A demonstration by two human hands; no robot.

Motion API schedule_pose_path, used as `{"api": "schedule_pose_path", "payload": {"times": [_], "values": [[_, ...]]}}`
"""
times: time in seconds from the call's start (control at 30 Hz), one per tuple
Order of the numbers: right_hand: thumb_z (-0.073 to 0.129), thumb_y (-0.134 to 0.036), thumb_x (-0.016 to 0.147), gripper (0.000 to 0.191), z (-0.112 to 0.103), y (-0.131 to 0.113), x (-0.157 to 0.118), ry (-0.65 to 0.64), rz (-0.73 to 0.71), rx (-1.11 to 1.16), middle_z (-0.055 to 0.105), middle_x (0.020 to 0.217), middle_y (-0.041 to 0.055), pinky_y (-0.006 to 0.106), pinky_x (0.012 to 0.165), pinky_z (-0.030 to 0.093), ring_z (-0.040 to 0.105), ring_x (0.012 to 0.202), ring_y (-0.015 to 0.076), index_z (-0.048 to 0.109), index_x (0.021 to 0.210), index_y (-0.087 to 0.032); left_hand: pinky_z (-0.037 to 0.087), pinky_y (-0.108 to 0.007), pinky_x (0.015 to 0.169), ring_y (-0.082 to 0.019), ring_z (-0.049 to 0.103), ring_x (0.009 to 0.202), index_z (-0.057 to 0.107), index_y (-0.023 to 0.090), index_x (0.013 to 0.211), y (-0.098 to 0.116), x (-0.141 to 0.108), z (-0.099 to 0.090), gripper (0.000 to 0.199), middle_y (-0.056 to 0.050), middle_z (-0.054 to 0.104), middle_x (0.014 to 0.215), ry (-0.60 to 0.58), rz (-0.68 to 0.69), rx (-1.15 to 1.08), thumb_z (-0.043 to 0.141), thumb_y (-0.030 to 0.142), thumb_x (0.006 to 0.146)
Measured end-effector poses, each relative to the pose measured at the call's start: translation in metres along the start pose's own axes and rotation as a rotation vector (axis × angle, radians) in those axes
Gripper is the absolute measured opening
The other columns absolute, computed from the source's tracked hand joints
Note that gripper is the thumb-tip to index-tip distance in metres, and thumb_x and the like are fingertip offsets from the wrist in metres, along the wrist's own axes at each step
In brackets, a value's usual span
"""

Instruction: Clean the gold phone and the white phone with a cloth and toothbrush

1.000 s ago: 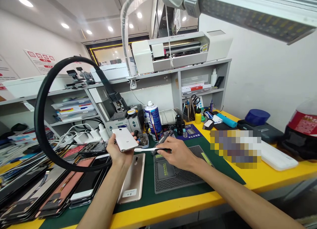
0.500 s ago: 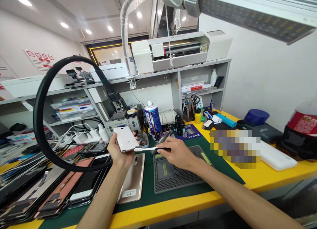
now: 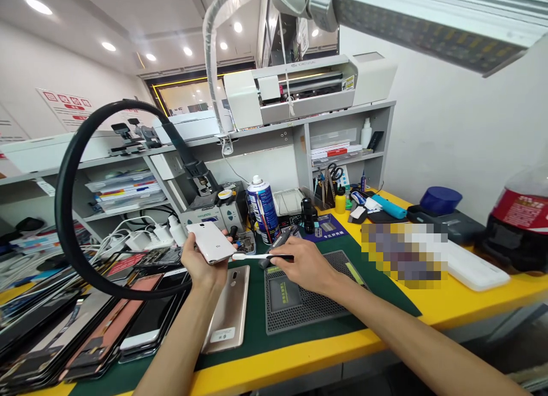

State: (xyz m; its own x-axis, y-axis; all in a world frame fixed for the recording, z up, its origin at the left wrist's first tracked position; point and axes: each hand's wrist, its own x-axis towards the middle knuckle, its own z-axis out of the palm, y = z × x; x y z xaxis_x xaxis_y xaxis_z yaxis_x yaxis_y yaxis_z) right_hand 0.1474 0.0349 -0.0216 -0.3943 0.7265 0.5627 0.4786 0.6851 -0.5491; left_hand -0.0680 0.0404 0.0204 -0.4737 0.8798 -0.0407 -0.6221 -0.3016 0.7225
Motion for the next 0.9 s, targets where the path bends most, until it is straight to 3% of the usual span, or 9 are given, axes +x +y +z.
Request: {"api": "schedule_pose_path", "payload": {"times": [0.37,0.47,0.63,0.9], "values": [[0.063,-0.026,0.092,0.024,0.001,0.004,-0.002,0.017,-0.032,-0.062,0.067,0.086,0.004,0.027,0.059,0.048,0.061,0.069,0.015,0.075,0.113,-0.024,0.053,-0.031,0.047,-0.019,0.061,0.052,0.056,0.018,0.107,-0.001,0.006,-0.001,0.035,-0.004,0.064,0.072,0.004,-0.03,0.017,0.042,0.047,0.092],[0.063,-0.025,0.092,0.024,-0.001,0.003,-0.002,0.014,-0.052,-0.108,0.066,0.087,0.0043,0.026,0.056,0.046,0.06,0.066,0.0142,0.074,0.113,-0.022,0.054,-0.031,0.049,-0.017,0.06,0.051,0.057,0.018,0.098,-0.001,0.008,0.0,0.03,-0.001,0.059,0.067,-0.014,-0.061,0.023,0.053,0.047,0.089],[0.061,-0.024,0.093,0.021,-0.003,0.0,-0.002,0.044,-0.129,-0.185,0.066,0.089,0.0064,0.028,0.061,0.049,0.061,0.069,0.0158,0.075,0.108,-0.02,0.051,-0.025,0.046,-0.013,0.056,0.046,0.055,0.017,0.074,-0.002,0.007,0.003,0.031,0.005,0.051,0.057,-0.028,-0.054,0.058,0.08,0.035,0.072],[0.058,-0.021,0.094,0.021,-0.002,-0.004,-0.003,0.02,-0.223,-0.258,0.064,0.089,0.0079,0.028,0.064,0.05,0.061,0.073,0.0168,0.074,0.107,-0.018,0.053,-0.024,0.049,-0.012,0.06,0.051,0.061,0.014,0.076,-0.005,0.018,-0.005,0.036,0.002,0.06,0.06,-0.003,0.013,0.065,0.088,0.036,0.065]]}}
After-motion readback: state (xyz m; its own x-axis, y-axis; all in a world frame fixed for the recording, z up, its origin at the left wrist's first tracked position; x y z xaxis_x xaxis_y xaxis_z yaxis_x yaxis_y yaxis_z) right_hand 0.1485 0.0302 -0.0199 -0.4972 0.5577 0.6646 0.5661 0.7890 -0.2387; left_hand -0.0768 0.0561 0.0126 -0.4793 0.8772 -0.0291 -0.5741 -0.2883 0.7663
